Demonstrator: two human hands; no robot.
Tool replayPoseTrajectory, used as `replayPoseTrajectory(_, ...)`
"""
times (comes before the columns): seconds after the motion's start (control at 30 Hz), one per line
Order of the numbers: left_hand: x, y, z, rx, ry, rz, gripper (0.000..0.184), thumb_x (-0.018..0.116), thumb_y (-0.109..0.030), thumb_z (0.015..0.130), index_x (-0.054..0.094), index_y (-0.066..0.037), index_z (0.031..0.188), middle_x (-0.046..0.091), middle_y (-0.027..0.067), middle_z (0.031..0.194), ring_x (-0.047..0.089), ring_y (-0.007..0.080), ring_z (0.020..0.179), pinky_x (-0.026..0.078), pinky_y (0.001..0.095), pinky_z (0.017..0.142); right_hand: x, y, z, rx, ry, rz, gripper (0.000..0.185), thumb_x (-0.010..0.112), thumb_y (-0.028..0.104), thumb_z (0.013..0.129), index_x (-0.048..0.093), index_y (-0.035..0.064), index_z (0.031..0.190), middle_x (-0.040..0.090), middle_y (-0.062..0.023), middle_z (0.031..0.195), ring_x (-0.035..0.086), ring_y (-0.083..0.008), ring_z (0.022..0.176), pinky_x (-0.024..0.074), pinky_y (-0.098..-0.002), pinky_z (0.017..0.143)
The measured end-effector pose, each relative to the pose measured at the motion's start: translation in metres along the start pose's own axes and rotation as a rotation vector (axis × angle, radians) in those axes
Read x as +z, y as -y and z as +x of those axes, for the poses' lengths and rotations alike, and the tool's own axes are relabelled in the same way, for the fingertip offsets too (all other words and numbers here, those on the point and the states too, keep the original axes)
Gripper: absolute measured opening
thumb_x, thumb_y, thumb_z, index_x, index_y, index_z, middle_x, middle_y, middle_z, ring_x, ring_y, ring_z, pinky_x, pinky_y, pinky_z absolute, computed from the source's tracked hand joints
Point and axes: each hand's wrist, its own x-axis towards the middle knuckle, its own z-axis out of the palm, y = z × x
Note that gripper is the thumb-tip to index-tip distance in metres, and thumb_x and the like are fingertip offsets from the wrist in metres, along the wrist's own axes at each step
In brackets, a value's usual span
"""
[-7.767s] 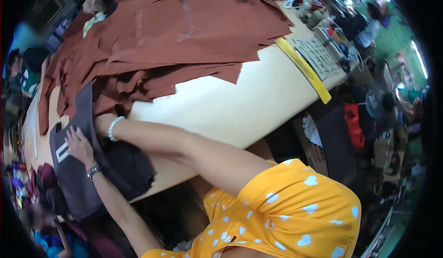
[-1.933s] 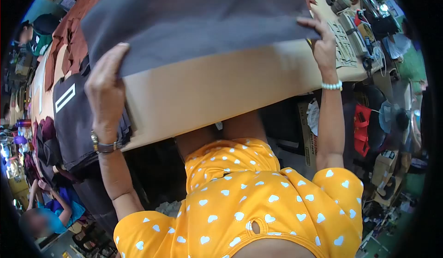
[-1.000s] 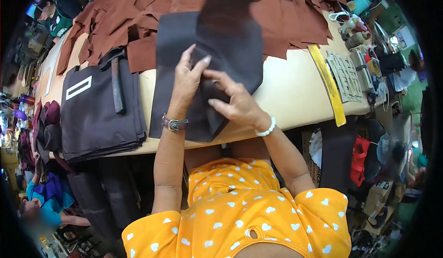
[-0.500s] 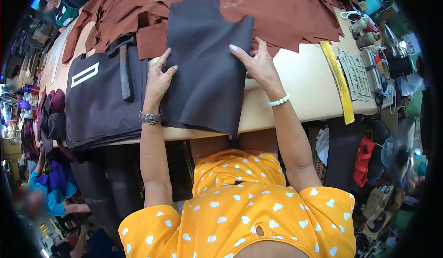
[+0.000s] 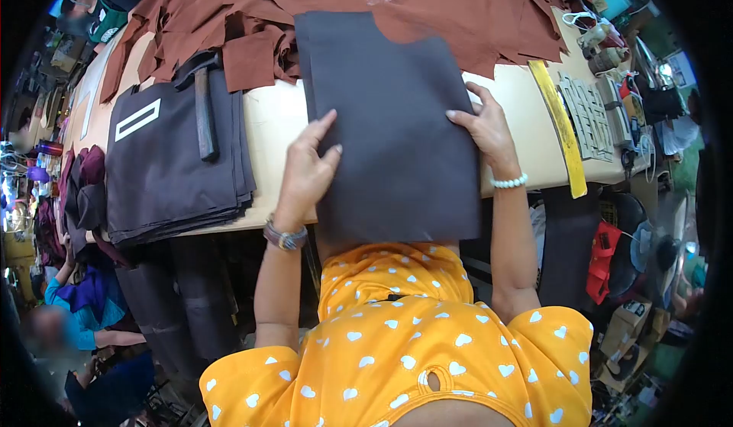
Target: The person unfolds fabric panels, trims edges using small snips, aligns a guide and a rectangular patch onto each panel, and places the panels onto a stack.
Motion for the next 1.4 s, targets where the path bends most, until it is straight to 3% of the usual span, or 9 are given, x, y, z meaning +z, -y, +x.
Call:
replayPoseTrajectory(0.17, 0.016, -0.020, -0.027, 0.035, 0.013, 0.113, 0.050, 0.060, -0.001, 0.076, 0.049, 0.002, 0.125, 0.059, 0.0157, 0.109, 0.053, 0.0211, 0.109, 0.038, 0.0287, 0.095, -0.020, 0.001, -0.028, 0.033, 0.021, -0.047, 0.068, 0.067, 0.001, 0.072, 0.032, -0.0117, 0.129, 0.060, -0.0261, 0.101, 0.064, -0.0232, 0.083, 0.0522, -0.0285, 0.070)
replayPoseTrajectory(0.3, 0.013, -0.025, -0.005, -0.124, -0.010, 0.071, 0.050, 0.063, -0.006, 0.077, 0.051, 0.001, 0.125, 0.058, 0.0115, 0.112, 0.053, 0.0105, 0.084, 0.043, 0.0231, 0.078, -0.022, 0.004, -0.023, 0.014, -0.047, -0.270, 0.076, 0.073, 0.016, 0.071, 0.033, -0.0114, 0.129, 0.060, -0.0262, 0.100, 0.064, -0.0234, 0.083, 0.0516, -0.0293, 0.072)
replayPoseTrajectory(0.37, 0.018, 0.010, 0.023, -0.004, -0.137, 0.003, 0.048, 0.064, -0.009, 0.079, 0.052, 0.001, 0.124, 0.063, 0.0081, 0.091, 0.052, 0.0062, 0.069, 0.044, 0.0206, 0.064, -0.016, 0.012, -0.005, 0.006, -0.102, -0.313, 0.081, 0.075, 0.024, 0.070, 0.033, -0.0113, 0.129, 0.060, -0.0264, 0.100, 0.063, -0.0239, 0.084, 0.0513, -0.0297, 0.073)
replayPoseTrajectory(0.43, 0.015, 0.011, 0.047, -0.132, -0.121, -0.058, 0.045, 0.063, -0.007, 0.080, 0.053, 0.002, 0.123, 0.063, 0.0047, 0.079, 0.053, 0.0063, 0.067, 0.043, 0.0197, 0.062, -0.012, 0.008, 0.022, -0.028, -0.153, -0.278, 0.085, 0.076, 0.030, 0.069, 0.034, -0.0113, 0.129, 0.060, -0.0267, 0.099, 0.063, -0.0245, 0.085, 0.0512, -0.0302, 0.073)
replayPoseTrajectory(0.57, 0.017, 0.028, 0.070, -0.129, -0.180, -0.125, 0.039, 0.061, -0.008, 0.077, 0.060, -0.003, 0.116, 0.059, 0.0051, 0.067, 0.050, 0.0089, 0.055, 0.042, 0.0253, 0.053, -0.004, 0.002, 0.047, -0.026, -0.069, 0.019, 0.071, 0.075, 0.018, 0.069, 0.040, -0.0102, 0.124, 0.062, -0.0215, 0.099, 0.063, -0.0215, 0.085, 0.0516, -0.0289, 0.072)
replayPoseTrajectory(0.73, 0.015, 0.013, 0.063, -0.156, -0.291, 0.048, 0.028, 0.060, -0.004, 0.077, 0.066, -0.002, 0.104, 0.060, 0.0060, 0.061, 0.051, 0.0106, 0.052, 0.043, 0.0262, 0.054, 0.000, 0.003, 0.038, -0.037, -0.117, 0.053, 0.057, 0.071, 0.001, 0.068, 0.046, -0.0103, 0.118, 0.064, -0.0170, 0.094, 0.064, -0.0189, 0.079, 0.0529, -0.0271, 0.070)
replayPoseTrajectory(0.87, 0.019, 0.009, 0.064, -0.129, -0.376, 0.030, 0.023, 0.061, -0.006, 0.078, 0.067, 0.000, 0.100, 0.062, 0.0079, 0.063, 0.053, 0.0108, 0.053, 0.044, 0.0273, 0.055, 0.001, -0.004, 0.041, -0.091, -0.132, 0.057, 0.058, 0.072, 0.000, 0.068, 0.046, -0.0107, 0.118, 0.064, -0.0168, 0.094, 0.064, -0.0188, 0.078, 0.0532, -0.0265, 0.069)
replayPoseTrajectory(0.97, 0.017, 0.011, 0.066, -0.147, -0.360, 0.078, 0.024, 0.063, -0.008, 0.080, 0.067, 0.000, 0.102, 0.067, 0.0062, 0.075, 0.057, 0.0093, 0.063, 0.045, 0.0236, 0.059, 0.003, -0.001, 0.039, -0.096, -0.138, 0.043, 0.058, 0.072, 0.000, 0.067, 0.046, -0.0110, 0.118, 0.064, -0.0168, 0.093, 0.064, -0.0185, 0.078, 0.0534, -0.0263, 0.069)
replayPoseTrajectory(1.4, 0.022, 0.018, 0.067, -0.014, -0.423, 0.152, 0.022, 0.063, -0.008, 0.080, 0.068, -0.001, 0.100, 0.065, 0.0081, 0.070, 0.056, 0.0108, 0.060, 0.045, 0.0251, 0.058, 0.004, -0.007, 0.040, -0.133, -0.167, -0.016, 0.057, 0.072, 0.000, 0.068, 0.047, -0.0119, 0.117, 0.065, -0.0181, 0.094, 0.064, -0.0190, 0.078, 0.0531, -0.0263, 0.068)
